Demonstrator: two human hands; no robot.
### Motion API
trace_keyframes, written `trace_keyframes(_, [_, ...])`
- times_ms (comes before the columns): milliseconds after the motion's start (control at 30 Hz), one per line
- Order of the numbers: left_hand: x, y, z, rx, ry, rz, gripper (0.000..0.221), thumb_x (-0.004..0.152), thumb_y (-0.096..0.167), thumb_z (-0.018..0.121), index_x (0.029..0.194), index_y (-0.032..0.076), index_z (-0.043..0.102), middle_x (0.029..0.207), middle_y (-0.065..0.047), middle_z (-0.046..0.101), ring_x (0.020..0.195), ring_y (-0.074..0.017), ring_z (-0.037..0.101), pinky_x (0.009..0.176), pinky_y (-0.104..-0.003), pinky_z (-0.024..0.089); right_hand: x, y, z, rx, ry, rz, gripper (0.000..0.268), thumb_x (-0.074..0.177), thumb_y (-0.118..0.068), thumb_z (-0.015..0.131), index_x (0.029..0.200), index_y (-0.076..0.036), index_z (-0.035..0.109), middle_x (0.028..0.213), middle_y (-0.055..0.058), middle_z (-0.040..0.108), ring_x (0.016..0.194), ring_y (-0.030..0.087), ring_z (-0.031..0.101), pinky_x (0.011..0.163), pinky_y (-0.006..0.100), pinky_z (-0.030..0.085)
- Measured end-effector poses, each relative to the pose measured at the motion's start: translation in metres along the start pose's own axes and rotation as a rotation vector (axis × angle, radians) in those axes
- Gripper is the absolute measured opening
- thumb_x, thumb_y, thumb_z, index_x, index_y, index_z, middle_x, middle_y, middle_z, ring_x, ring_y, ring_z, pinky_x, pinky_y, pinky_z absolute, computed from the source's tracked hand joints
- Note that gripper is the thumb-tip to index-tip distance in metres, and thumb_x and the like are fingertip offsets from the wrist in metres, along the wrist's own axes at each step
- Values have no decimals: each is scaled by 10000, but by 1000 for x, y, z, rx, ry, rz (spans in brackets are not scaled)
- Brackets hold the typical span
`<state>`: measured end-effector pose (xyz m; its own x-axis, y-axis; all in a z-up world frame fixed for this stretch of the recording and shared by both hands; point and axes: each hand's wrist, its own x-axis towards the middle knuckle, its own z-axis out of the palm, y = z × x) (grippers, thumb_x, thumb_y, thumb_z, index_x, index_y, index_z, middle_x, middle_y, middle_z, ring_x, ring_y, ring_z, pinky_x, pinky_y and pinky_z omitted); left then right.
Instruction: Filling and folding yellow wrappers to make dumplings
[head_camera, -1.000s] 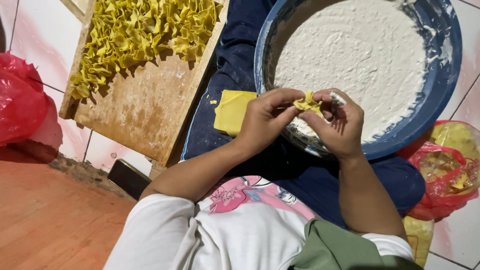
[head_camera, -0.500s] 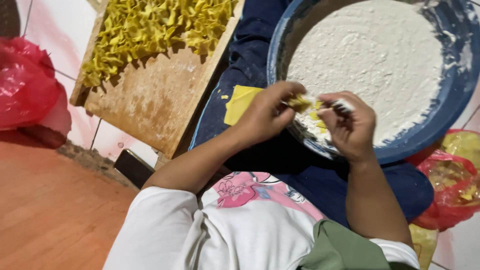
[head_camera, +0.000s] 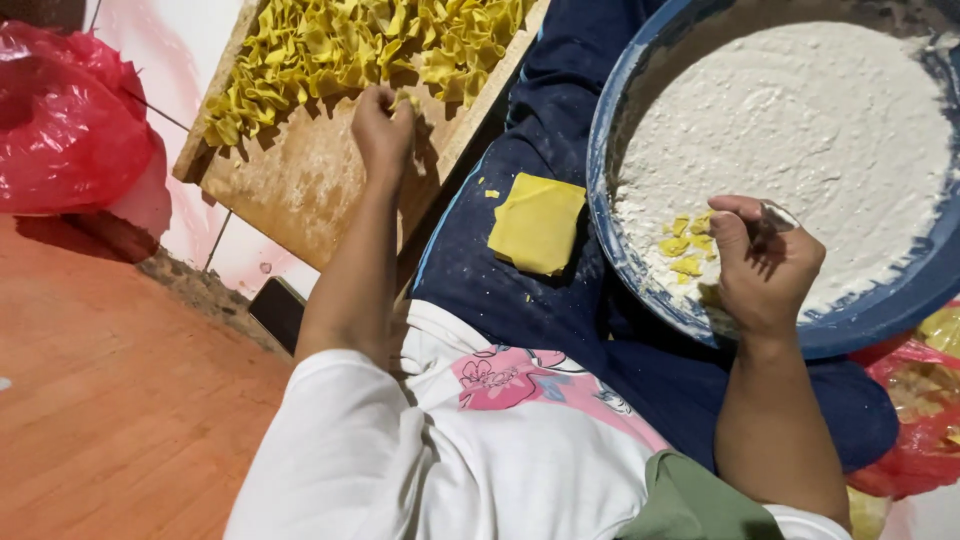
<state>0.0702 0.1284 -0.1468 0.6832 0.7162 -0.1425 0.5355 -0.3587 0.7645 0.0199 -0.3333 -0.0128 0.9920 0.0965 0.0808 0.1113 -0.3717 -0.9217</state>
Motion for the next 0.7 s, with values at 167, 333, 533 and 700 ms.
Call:
trace_keyframes(167, [9, 46, -3, 121, -250, -130, 373, 925, 39, 546, 1259, 166, 653, 1225, -19, 706, 607, -11, 528, 498, -126, 438, 0, -2, 3, -20, -3, -7, 98, 1137, 10, 652, 1159, 69, 727, 1079, 150, 716, 931, 194, 655, 863, 296, 531])
trace_keyframes(333, [29, 43, 8, 108, -291, -73, 540, 935, -28, 549, 1435, 176, 547, 1433, -34, 641, 506, 39, 474, 432, -93, 421, -1, 2, 3, -35, 8, 22, 96, 1141, -1, 657, 1158, 57, 732, 1070, 137, 712, 949, 189, 653, 872, 293, 533])
trace_keyframes(533, [58, 16, 36, 2, 52, 78, 150, 915, 32, 637, 1032, 88, 710, 1027, -70, 713, 892, -153, 709, 766, -191, 674, 0, 1, 6, -45, 10, 78, 106, 1142, -39, 664, 1170, 29, 740, 1032, 102, 714, 892, 149, 646, 809, 247, 503])
trace_keyframes(700, [57, 24, 49, -100, 112, 77, 92, 899, -4, 661, 900, 84, 685, 944, -47, 663, 792, -118, 665, 655, -133, 647, 0, 3, 9, -24, 26, 97, 134, 1146, -83, 682, 1156, 39, 735, 1032, 112, 715, 883, 159, 664, 809, 248, 521])
